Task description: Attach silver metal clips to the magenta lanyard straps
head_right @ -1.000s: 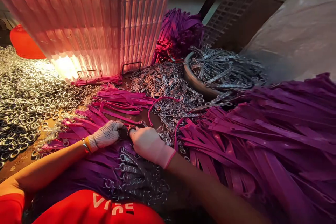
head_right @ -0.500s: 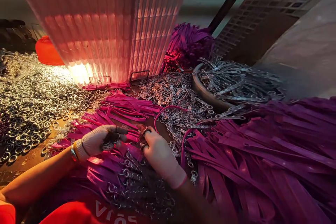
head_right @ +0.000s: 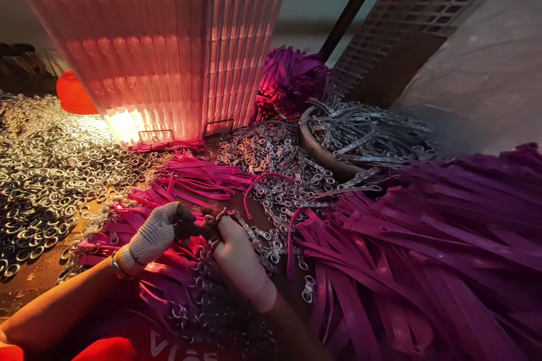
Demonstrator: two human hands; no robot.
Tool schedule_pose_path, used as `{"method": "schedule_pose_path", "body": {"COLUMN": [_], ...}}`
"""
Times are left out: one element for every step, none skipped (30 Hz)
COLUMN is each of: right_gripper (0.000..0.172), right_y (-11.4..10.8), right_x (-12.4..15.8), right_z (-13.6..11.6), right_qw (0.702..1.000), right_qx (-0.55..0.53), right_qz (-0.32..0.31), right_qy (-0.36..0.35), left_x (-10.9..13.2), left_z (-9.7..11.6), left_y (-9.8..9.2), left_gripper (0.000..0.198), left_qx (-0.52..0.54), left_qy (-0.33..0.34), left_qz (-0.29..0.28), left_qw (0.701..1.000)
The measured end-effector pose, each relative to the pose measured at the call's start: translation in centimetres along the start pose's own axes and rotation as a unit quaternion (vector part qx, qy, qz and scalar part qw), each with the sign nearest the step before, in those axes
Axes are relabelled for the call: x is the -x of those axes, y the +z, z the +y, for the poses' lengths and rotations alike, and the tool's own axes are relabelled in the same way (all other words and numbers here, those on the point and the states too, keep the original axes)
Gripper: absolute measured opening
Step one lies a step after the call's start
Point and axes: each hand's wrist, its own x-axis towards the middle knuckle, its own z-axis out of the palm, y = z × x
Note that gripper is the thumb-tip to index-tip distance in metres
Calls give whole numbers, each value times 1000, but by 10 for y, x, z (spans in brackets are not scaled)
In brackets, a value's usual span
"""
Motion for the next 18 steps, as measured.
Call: {"method": "schedule_pose_path", "body": {"right_gripper": [29, 30, 30, 31, 31, 31, 31, 30, 27, 23, 18, 14, 11, 11, 12, 13, 13, 12], "right_y": [-1, -2, -2, -3, -3, -3, -3, -3, -4, -4, -5, -6, -6, -6, -5, -4, -4, -3], "right_x": [3, 5, 8, 9, 10, 10, 10, 9, 8, 7, 6, 6, 6, 7, 9, 10, 12, 13], "right_z": [3, 5, 6, 6, 4, 2, -1, -4, -7, -10, -13, -15, -17, -18, -17, -15, -11, -6], "right_qw": [999, 998, 995, 991, 987, 982, 976, 969, 962, 954, 943, 931, 918, 905, 894, 889, 892, 903], "right_qx": [32, 67, 99, 129, 158, 187, 214, 241, 267, 295, 323, 353, 385, 414, 438, 450, 446, 423], "right_qz": [5, 1, -7, -17, -25, -28, -30, -36, -47, -63, -78, -91, -98, -99, -92, -81, -66, -52], "right_qy": [-7, -13, -18, -22, -27, -31, -32, -29, -22, -11, 1, 11, 17, 20, 23, 26, 34, 45], "left_x": [0, 1, 1, 1, 1, 1, 0, 0, 0, 0, 0, 1, 1, 1, 0, -3, -7, -13], "left_z": [1, 2, 2, 2, 2, 2, 1, 1, 2, 2, 4, 6, 8, 10, 12, 14, 15, 15], "left_y": [0, 1, 1, 1, 2, 2, 3, 4, 6, 9, 12, 15, 19, 23, 27, 31, 33, 35], "left_gripper": [16, 17, 18, 19, 19, 19, 18, 16, 14, 13, 12, 12, 12, 13, 15, 16, 18, 19], "left_qx": [29, 49, 63, 71, 73, 70, 65, 59, 55, 59, 69, 84, 100, 116, 132, 146, 156, 155], "left_qy": [-11, -19, -26, -29, -29, -26, -20, -14, -10, -8, -10, -14, -20, -26, -33, -41, -49, -54], "left_qz": [-6, -12, -19, -27, -37, -44, -48, -47, -42, -34, -26, -20, -16, -11, -5, 2, 10, 15], "left_qw": [1000, 999, 998, 997, 996, 996, 997, 997, 998, 998, 997, 996, 995, 993, 991, 988, 987, 986]}}
